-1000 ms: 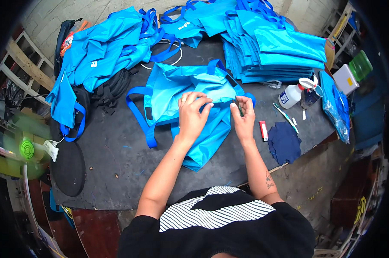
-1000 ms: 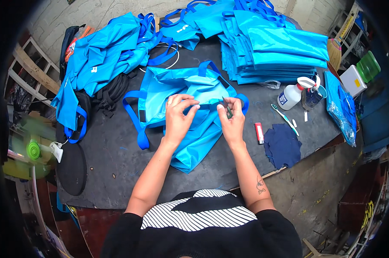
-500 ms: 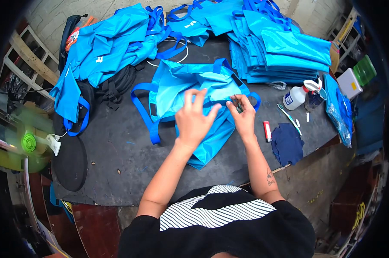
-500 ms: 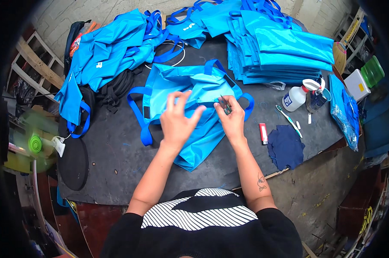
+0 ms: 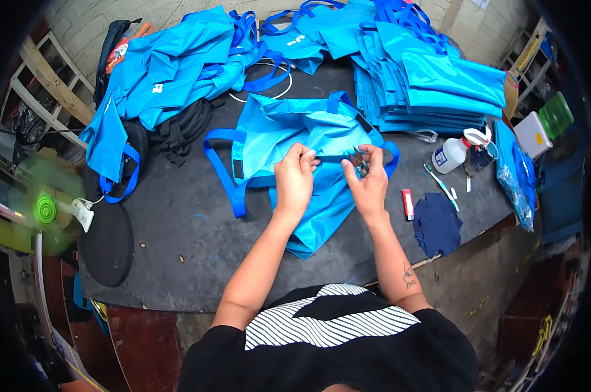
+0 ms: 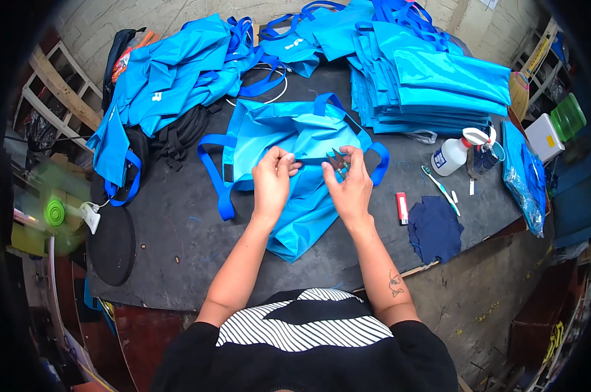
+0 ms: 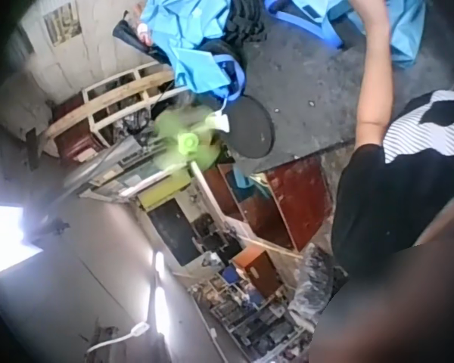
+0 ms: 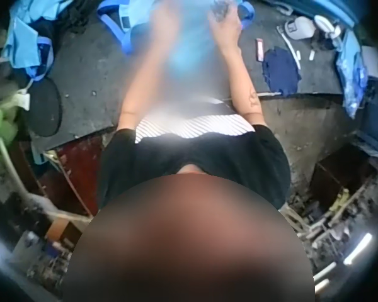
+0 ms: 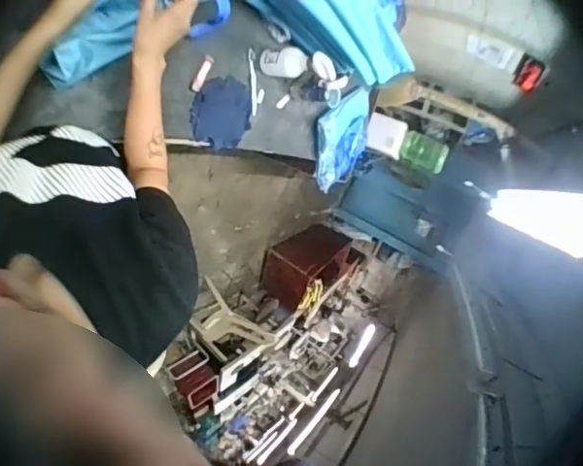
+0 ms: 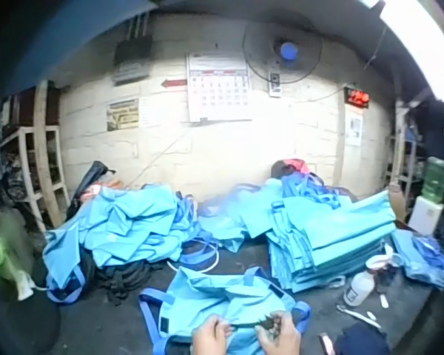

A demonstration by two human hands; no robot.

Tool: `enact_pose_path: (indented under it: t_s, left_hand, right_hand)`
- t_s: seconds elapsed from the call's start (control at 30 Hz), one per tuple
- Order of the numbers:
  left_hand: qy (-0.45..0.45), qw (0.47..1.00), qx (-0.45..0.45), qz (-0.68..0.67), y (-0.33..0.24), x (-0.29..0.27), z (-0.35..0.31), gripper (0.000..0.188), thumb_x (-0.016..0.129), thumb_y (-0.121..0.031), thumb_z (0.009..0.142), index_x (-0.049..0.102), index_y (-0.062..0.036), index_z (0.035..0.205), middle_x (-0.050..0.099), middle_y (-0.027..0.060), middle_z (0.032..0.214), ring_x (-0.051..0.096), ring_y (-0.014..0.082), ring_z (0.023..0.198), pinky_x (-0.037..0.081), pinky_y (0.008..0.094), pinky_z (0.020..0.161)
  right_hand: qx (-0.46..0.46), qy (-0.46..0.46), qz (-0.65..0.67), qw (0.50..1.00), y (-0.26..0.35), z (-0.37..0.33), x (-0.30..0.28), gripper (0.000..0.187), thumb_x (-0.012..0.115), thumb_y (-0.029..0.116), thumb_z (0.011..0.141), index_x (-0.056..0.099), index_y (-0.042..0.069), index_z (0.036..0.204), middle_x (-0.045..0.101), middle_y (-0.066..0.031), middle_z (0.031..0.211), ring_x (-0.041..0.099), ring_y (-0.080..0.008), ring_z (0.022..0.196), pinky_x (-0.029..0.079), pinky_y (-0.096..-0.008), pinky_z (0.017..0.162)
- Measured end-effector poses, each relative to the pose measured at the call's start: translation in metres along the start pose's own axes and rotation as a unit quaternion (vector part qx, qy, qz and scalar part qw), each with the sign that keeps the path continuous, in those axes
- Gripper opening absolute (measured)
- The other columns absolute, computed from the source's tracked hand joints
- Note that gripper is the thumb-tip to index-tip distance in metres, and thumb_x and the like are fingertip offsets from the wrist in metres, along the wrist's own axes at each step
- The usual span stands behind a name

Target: Folding and inspecting blue tote bags on a workbench.

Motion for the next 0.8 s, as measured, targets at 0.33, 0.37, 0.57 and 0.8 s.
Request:
enact_pose_path:
  t_s: [0.33, 0.37, 0.57, 0.8]
  left_hand:
    - [0.027, 0.999, -0.009, 0.023, -0.001, 0.009, -0.001, 0.017, 0.048, -0.010, 0.097, 0.051, 0.0010, 0.085, 0.063, 0.0086, 0.078, 0.068, 0.0160, 0.075, 0.056, 0.0279, 0.063]
    - [0.028, 0.999, 0.004, 0.045, -0.001, 0.009, -0.001, 0.017, 0.048, -0.010, 0.097, 0.051, 0.0011, 0.085, 0.063, 0.0089, 0.078, 0.068, 0.0159, 0.074, 0.055, 0.0280, 0.062]
    - [0.044, 0.994, 0.035, 0.091, -0.008, 0.012, -0.005, 0.018, 0.051, -0.011, 0.096, 0.052, 0.0014, 0.084, 0.063, 0.0090, 0.077, 0.068, 0.0158, 0.073, 0.055, 0.0276, 0.058]
    - [-0.004, 1.000, 0.002, -0.005, -0.012, -0.011, -0.013, 0.018, 0.053, -0.011, 0.094, 0.054, 0.0041, 0.084, 0.058, 0.0121, 0.086, 0.065, 0.0164, 0.059, 0.048, 0.0279, 0.048]
  right_hand:
    - [-0.189, 0.043, -0.143, 0.970, 0.055, -0.009, 0.025, 0.022, 0.073, 0.013, 0.073, 0.059, 0.006, 0.089, 0.060, -0.0079, 0.075, 0.060, -0.0278, 0.061, 0.046, -0.0364, 0.055]
    - [-0.186, 0.047, -0.163, 0.968, 0.055, -0.009, 0.026, 0.020, 0.072, 0.014, 0.074, 0.059, 0.007, 0.087, 0.060, -0.0075, 0.074, 0.060, -0.0279, 0.060, 0.046, -0.0369, 0.054]
    - [-0.190, 0.050, -0.188, 0.962, 0.051, -0.004, 0.029, 0.014, 0.068, 0.016, 0.077, 0.057, 0.009, 0.079, 0.058, -0.0065, 0.069, 0.060, -0.0277, 0.058, 0.045, -0.0374, 0.052]
    - [-0.162, 0.009, -0.090, 0.983, 0.045, 0.001, 0.017, 0.010, 0.068, 0.012, 0.079, 0.060, 0.007, 0.081, 0.062, -0.0070, 0.070, 0.062, -0.0280, 0.059, 0.046, -0.0361, 0.052]
Point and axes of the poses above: each hand's wrist, its own z-axis towards the middle knuckle, its own x-axis out of the palm, y = z × x, the point moved 10 cm from there along z, towards the middle knuckle
